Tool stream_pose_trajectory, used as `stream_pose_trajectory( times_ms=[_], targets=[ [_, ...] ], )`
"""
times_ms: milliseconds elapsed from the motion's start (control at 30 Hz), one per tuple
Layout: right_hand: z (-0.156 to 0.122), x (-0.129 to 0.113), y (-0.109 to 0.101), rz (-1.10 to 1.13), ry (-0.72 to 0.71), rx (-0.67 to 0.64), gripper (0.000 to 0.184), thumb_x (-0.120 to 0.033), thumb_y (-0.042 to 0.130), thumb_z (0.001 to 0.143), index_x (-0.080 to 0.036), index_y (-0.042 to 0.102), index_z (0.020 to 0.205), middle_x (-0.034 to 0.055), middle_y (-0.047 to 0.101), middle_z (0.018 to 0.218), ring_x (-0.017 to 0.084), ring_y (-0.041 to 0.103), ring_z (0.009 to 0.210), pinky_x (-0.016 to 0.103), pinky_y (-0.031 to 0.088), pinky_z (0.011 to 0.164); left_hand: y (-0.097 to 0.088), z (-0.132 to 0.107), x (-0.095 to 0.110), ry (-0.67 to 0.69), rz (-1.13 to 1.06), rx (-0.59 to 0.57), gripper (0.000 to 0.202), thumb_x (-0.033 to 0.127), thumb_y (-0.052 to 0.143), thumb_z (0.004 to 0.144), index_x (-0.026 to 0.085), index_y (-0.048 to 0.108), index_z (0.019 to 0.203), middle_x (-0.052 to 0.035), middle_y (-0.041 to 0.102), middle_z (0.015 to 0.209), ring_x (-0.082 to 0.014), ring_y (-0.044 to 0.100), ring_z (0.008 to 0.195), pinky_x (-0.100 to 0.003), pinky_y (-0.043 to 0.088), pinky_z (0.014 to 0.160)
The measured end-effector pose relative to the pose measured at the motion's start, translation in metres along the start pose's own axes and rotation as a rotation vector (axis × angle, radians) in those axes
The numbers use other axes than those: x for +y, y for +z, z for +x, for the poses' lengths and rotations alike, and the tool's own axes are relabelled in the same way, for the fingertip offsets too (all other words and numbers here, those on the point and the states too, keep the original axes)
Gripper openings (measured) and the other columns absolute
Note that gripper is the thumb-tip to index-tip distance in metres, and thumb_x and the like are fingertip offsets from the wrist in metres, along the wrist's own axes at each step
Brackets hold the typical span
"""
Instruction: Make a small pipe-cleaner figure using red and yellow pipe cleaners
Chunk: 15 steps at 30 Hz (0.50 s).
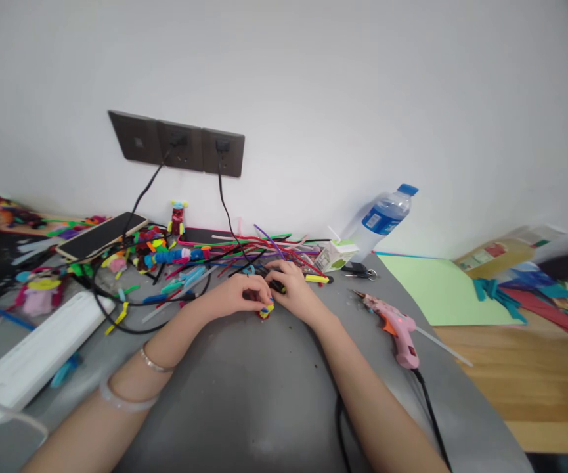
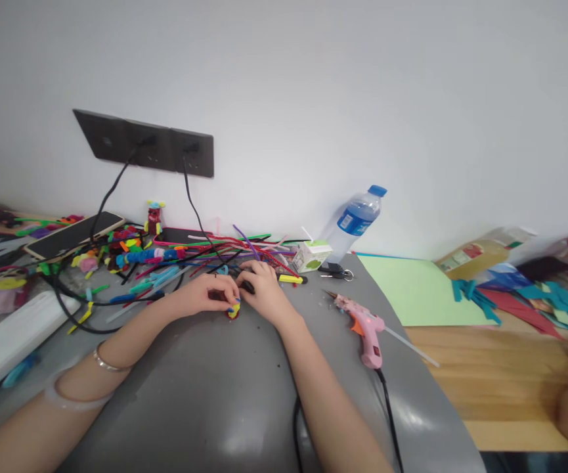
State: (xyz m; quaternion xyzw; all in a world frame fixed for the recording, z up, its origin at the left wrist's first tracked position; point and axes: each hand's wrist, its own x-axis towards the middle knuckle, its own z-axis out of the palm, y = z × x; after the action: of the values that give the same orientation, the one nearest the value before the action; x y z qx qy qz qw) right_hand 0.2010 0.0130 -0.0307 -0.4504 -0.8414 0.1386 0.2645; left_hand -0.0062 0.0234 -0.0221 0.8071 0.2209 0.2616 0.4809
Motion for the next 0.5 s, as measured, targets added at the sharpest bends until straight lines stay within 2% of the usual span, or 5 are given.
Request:
stream_pose_trajectory(
  times_ms=[500],
  targets=[
    [0.0015, -0.0041, -0.0009, -0.014, 0.031, 0.000, 0.010, -0.017, 0.062, 0.083, -0.024, 0.067, 0.087, 0.0068, 0.061, 0.122, 0.027, 0.053, 0.113, 0.047, 0.036, 0.097, -0.0009, 0.0007, 0.0043, 0.018, 0.079, 0.010, 0.009, 0.023, 0.068, 0.082, 0.016, 0.072, 0.085, -0.0076, 0.071, 0.095, -0.0149, 0.067, 0.083, -0.025, 0.051, 0.076]
  ],
)
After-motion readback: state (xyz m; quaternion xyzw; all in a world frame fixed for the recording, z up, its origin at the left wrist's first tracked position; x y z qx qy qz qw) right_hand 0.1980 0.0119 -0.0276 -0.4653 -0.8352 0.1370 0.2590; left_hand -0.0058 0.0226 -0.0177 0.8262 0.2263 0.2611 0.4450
